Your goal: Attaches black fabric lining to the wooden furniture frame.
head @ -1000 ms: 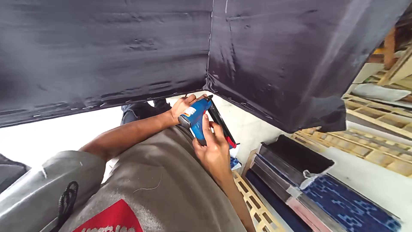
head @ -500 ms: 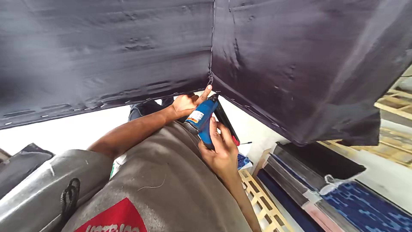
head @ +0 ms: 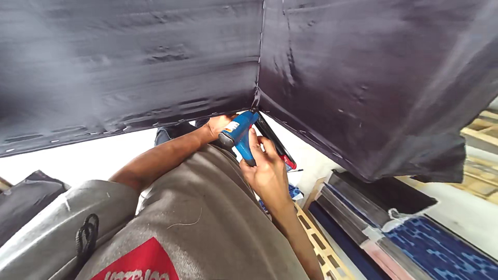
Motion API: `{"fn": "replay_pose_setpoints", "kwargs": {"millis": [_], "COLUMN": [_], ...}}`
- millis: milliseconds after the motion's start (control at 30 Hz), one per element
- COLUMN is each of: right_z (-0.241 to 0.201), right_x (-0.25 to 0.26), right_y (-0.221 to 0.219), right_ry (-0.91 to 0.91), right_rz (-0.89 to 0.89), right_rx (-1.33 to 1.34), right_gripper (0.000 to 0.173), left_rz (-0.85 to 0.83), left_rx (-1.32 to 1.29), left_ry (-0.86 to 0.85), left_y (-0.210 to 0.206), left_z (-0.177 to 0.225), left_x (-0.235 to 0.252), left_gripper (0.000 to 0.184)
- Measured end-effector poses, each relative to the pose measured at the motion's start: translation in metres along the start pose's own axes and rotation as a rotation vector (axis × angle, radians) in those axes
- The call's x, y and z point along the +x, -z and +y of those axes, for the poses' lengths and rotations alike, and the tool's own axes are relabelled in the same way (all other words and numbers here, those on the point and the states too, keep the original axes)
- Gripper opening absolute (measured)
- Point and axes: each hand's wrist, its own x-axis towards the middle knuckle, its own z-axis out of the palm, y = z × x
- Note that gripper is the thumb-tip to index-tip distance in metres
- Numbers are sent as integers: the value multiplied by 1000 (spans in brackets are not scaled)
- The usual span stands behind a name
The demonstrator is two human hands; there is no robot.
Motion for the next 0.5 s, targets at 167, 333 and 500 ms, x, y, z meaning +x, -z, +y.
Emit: {"fn": "replay_pose_setpoints", "kwargs": {"millis": [167, 333, 500], "right_z": [-15, -13, -16], "right_x": [8, 12, 13], "right_y": [7, 11, 13], "right_ry": [-76, -87, -128], "right_rz": [-104, -136, -156], "right_rx": [-81, -40, -41], "right_gripper": [69, 71, 72], "left_rz": [-99, -79, -214], "left_rx": [-68, -179, -146], "left_ry": [50, 115, 122], "left_y": [4, 4, 4], "left_z": [-2, -2, -7], "left_x": [-5, -6, -6], "left_gripper": [18, 17, 21]}}
